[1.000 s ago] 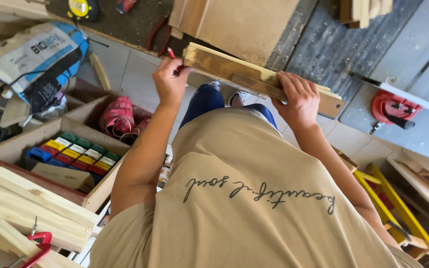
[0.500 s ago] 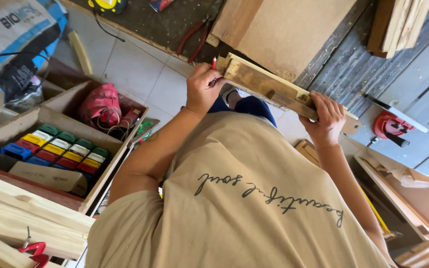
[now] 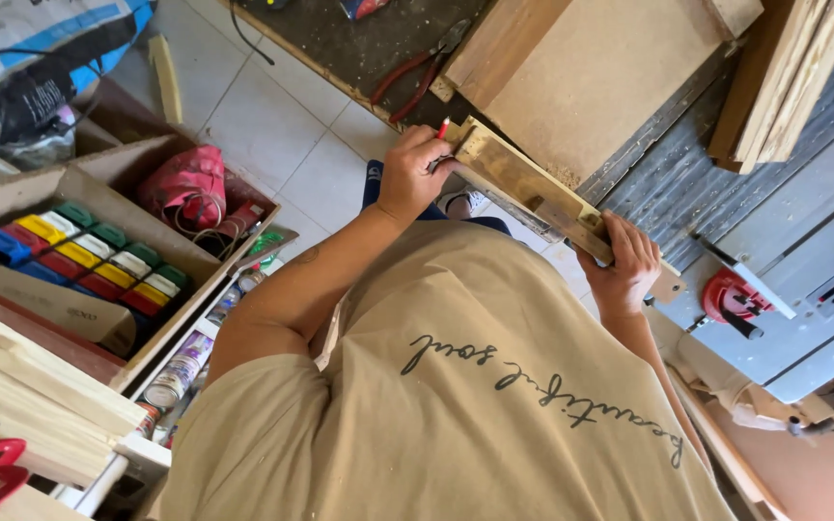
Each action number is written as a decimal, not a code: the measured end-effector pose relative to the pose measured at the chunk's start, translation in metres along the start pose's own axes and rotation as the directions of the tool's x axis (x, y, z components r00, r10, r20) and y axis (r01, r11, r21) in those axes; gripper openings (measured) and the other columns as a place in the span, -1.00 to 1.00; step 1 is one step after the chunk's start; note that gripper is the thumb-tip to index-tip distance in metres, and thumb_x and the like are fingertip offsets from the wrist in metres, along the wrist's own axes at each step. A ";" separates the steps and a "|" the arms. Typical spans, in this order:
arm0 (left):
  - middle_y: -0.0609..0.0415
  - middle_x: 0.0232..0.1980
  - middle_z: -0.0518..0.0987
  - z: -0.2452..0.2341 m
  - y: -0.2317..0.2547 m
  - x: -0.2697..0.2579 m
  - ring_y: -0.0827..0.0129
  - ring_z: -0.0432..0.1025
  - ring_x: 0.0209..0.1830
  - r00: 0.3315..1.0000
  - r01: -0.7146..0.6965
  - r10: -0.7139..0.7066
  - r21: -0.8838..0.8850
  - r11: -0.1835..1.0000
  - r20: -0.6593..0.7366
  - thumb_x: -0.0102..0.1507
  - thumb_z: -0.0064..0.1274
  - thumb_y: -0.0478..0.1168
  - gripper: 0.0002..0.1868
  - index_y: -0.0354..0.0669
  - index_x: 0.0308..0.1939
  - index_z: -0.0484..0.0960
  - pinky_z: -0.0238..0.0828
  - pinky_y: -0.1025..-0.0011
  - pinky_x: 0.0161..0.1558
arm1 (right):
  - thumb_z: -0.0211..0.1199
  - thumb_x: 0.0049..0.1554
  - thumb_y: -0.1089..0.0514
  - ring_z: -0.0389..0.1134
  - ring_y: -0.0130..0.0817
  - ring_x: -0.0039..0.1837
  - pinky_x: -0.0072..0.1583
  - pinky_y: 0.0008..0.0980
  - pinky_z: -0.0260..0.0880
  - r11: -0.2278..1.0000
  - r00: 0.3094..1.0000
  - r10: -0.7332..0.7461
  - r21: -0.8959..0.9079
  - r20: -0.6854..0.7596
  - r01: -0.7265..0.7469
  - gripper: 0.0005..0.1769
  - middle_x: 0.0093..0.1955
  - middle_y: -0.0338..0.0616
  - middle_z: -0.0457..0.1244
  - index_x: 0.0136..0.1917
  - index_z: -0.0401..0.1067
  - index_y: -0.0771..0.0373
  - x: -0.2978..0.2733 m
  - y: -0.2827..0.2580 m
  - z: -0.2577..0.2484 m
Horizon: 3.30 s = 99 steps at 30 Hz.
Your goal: Measuring and marking wooden boards with a pencil and using a hammer for assembly on a workbench.
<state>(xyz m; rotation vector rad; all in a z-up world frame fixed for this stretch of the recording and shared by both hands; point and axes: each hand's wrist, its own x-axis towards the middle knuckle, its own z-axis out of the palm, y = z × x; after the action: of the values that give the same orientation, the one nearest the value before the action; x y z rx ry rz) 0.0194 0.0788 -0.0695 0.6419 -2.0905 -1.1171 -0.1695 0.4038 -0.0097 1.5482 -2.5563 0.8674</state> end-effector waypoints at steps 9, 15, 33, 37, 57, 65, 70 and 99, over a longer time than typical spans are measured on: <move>0.16 -0.28 0.53 0.018 -0.021 -0.012 0.18 0.51 -0.24 0.999 -0.029 0.030 0.040 0.999 -0.032 0.19 0.41 -0.17 -0.83 0.00 -0.22 0.72 0.53 0.33 -0.14 | 0.64 0.01 0.17 0.49 0.12 0.16 0.11 -0.06 0.38 1.000 0.998 -0.002 -0.012 0.061 0.003 -0.39 0.19 0.07 0.46 0.29 0.56 0.38 0.005 -0.004 -0.006; 0.15 -0.17 0.57 0.029 -0.021 -0.014 0.23 0.54 -0.13 0.996 -0.065 0.071 0.093 0.994 -0.056 0.16 0.44 -0.04 -0.67 0.04 -0.07 0.72 0.57 0.33 -0.05 | 0.67 0.02 0.15 0.47 0.17 0.15 0.13 -0.02 0.38 0.999 0.996 0.033 0.014 0.086 -0.035 -0.33 0.21 0.10 0.44 0.34 0.55 0.38 0.002 0.002 -0.007; -0.09 -0.03 0.50 -0.038 0.010 0.028 -0.07 0.51 -0.05 0.975 0.029 -0.022 -0.027 0.999 0.222 -0.03 0.65 0.01 -0.15 -0.12 0.22 0.54 0.51 0.08 0.04 | 0.69 -0.09 0.16 0.50 0.08 0.18 0.14 -0.10 0.37 0.994 0.993 0.104 -0.047 0.058 -0.101 -0.37 0.16 0.02 0.47 0.25 0.62 0.29 0.008 -0.008 -0.009; -0.10 0.11 0.34 -0.068 0.059 0.076 0.22 0.38 -0.09 0.875 0.155 -0.136 -0.002 0.988 0.464 0.01 0.69 -0.35 0.11 -0.23 0.46 0.21 0.52 0.23 -0.02 | 0.43 0.10 0.23 0.53 -0.15 0.23 0.19 -0.22 0.40 0.995 0.995 0.052 -0.095 0.080 -0.044 -0.58 0.20 -0.10 0.48 0.25 0.58 0.27 0.020 -0.021 -0.016; 0.05 -0.47 0.35 0.106 0.165 0.129 0.19 0.25 -0.58 0.166 -0.118 0.065 -0.045 0.992 0.984 0.55 -0.16 0.15 -0.35 -0.22 -0.47 0.57 0.11 0.19 -0.45 | 0.29 0.08 0.22 0.51 -0.33 0.26 0.15 -0.30 0.30 0.991 0.991 0.131 -0.012 0.011 -0.131 -0.49 0.25 -0.36 0.48 0.32 0.58 0.05 0.017 -0.017 -0.017; -0.09 -0.27 0.64 0.126 0.151 0.111 0.01 0.51 -0.33 0.130 -0.260 0.018 0.017 0.965 0.991 0.43 0.22 -0.16 -0.70 -0.30 -0.28 0.58 0.37 0.10 -0.26 | 0.30 0.04 0.30 0.48 -0.31 0.24 0.13 -0.27 0.28 0.989 0.989 0.147 -0.015 -0.003 -0.147 -0.49 0.27 -0.34 0.47 0.28 0.57 0.09 0.015 -0.018 -0.008; -0.04 -0.30 0.65 0.130 0.130 0.092 -0.01 0.58 -0.33 0.157 -0.293 0.035 0.013 0.956 0.987 0.44 0.18 -0.01 -0.61 -0.22 -0.33 0.55 0.51 0.10 -0.25 | 0.38 0.06 0.19 0.46 -0.31 0.25 0.18 -0.27 0.29 0.985 0.985 0.174 -0.013 0.004 -0.174 -0.56 0.20 -0.33 0.45 0.24 0.58 0.06 0.009 -0.017 0.003; 0.04 -0.42 0.56 0.123 0.118 0.078 0.00 0.57 -0.31 0.350 -0.079 0.212 -0.197 0.977 0.913 0.42 0.20 -0.06 -0.65 -0.06 -0.40 0.48 0.57 0.17 -0.17 | 0.43 -0.05 0.16 0.46 -0.30 0.25 0.21 -0.29 0.32 0.986 0.987 0.162 -0.041 -0.023 -0.162 -0.53 0.15 -0.31 0.44 0.18 0.61 0.05 0.009 -0.015 0.008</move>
<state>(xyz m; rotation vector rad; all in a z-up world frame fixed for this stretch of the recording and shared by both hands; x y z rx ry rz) -0.1362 0.1504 0.0070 -0.4459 -2.8789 -1.7319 -0.1595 0.3877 -0.0071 1.3283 -2.6978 0.8301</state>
